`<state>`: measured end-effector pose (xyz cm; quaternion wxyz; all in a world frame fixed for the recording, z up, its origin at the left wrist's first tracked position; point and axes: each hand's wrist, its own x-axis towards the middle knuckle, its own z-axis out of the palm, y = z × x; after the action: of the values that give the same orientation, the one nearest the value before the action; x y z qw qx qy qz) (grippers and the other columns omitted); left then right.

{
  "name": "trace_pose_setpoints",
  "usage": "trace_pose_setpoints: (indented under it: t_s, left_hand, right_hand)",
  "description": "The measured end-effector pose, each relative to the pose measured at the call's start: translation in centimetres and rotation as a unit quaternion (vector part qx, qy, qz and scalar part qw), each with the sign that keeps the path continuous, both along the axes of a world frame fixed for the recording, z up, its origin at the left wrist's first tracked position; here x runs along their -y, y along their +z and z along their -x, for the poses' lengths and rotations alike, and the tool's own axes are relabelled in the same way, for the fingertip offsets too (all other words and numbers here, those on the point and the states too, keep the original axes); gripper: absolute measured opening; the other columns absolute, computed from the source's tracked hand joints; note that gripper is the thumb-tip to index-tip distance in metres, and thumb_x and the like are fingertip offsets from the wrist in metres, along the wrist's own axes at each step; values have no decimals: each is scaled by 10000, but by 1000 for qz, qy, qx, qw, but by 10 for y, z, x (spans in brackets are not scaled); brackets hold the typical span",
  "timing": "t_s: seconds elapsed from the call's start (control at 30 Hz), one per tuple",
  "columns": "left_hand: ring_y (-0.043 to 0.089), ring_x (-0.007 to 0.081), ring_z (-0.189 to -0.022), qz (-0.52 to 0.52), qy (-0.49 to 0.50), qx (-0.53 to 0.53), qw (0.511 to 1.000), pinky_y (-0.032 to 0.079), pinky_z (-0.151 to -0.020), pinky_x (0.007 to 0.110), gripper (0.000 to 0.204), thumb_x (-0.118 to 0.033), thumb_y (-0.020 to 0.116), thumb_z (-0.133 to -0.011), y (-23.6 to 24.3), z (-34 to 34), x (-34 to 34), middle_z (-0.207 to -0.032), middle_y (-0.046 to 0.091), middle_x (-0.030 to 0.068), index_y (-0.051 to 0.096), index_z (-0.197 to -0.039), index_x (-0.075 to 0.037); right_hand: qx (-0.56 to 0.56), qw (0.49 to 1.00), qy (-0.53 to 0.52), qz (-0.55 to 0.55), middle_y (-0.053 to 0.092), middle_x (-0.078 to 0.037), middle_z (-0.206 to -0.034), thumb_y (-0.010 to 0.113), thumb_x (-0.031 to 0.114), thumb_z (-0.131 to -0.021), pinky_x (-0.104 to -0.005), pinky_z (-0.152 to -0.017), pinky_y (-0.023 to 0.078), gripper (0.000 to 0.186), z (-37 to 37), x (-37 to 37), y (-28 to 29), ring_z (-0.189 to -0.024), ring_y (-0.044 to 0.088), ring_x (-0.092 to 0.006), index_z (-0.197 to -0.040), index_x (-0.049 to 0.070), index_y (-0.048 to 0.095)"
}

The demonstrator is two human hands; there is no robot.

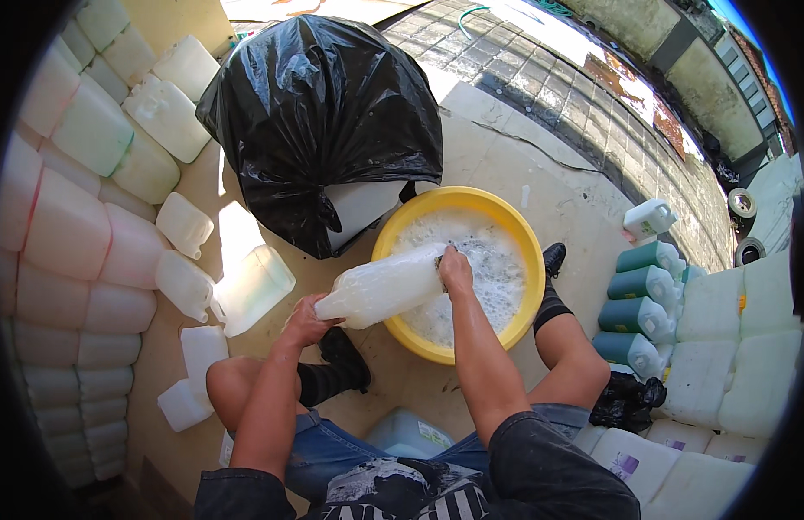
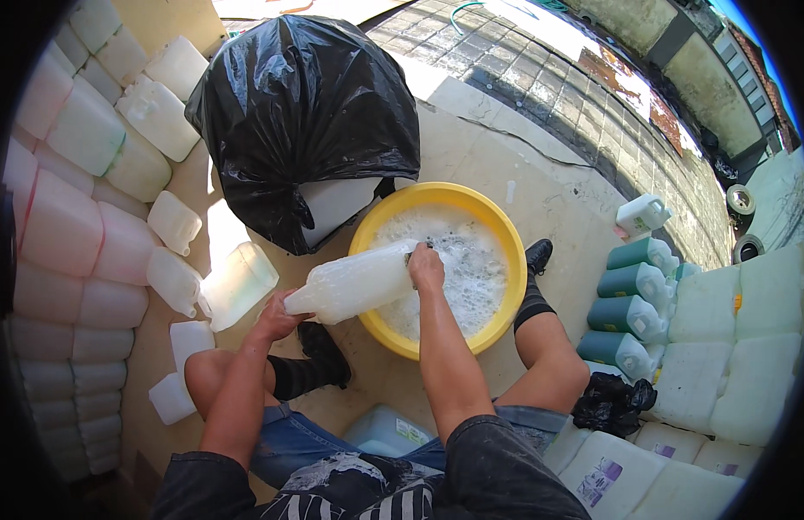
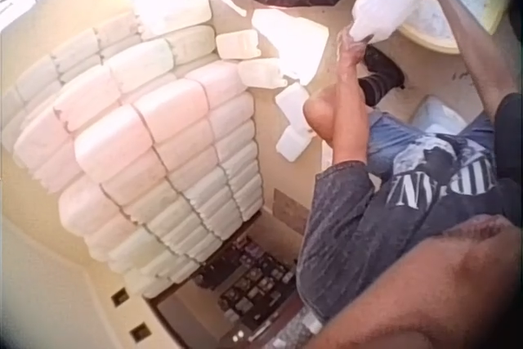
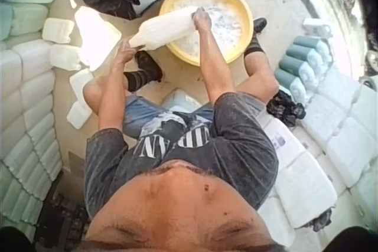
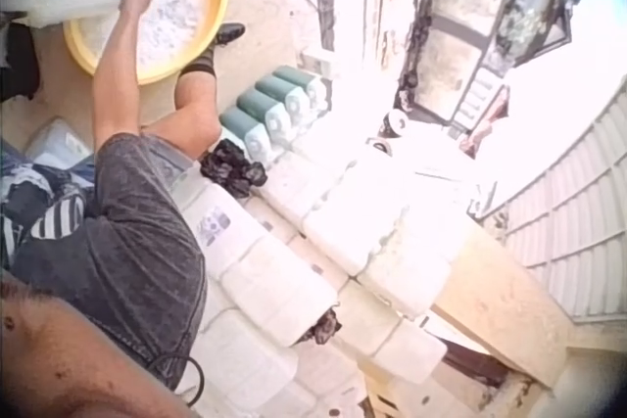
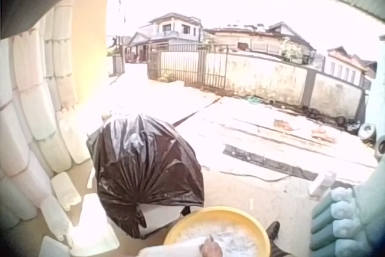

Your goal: Washing plastic bottles and caps in a basin of soapy water using a scrub brush.

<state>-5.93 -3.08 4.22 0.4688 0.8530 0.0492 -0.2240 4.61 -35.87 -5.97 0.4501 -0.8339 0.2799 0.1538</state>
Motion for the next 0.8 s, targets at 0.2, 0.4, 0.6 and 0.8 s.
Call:
trace_pose_setpoints:
  t_s: [0.2, 0.4, 0.6, 0.8]
  left_hand:
    - [708, 209, -911, -27, -24, -7, 999, 545, -863, 354, 371, -194, 871, -816, 2, 3, -4, -1019, 770, 93, 743, -1143, -70]
    - [716, 214, -881, 32, -6, 0, 999, 549, -834, 368, 357, -194, 871, -815, -9, 2, 3, -985, 777, 83, 745, -1128, -76]
    - [728, 284, -892, 19, 5, 33, 999, 551, -838, 387, 347, -183, 880, -781, -13, 2, 0, -966, 769, 129, 752, -1083, -69]
    - [726, 244, -861, -5, -2, 34, 999, 549, -822, 368, 312, -164, 871, -788, -2, -1, 0, -957, 774, 114, 753, -1055, -54]
  right_hand:
    - [136, 937, 68, 315, 454, -295, -1462, 461, 437, -1057, -537, -1110, 374, 663, 70, -64, 30, -1333, 441, -480, -1488, -63, 402]
    - [67, 997, 39, -30, 637, -348, -1192, 412, 398, -1085, -519, -1019, 459, 544, 11, 13, 5, -1166, 589, -500, -1270, -74, 610]
    - [99, 990, 40, 88, 506, -367, -1413, 435, 414, -1069, -533, -1131, 360, 604, 22, -21, 23, -1357, 436, -519, -1371, -100, 533]
    - [123, 972, 102, 170, 290, -334, -1599, 520, 410, -1033, -553, -1227, 231, 726, 92, -64, 58, -1484, 253, -514, -1523, -104, 370]
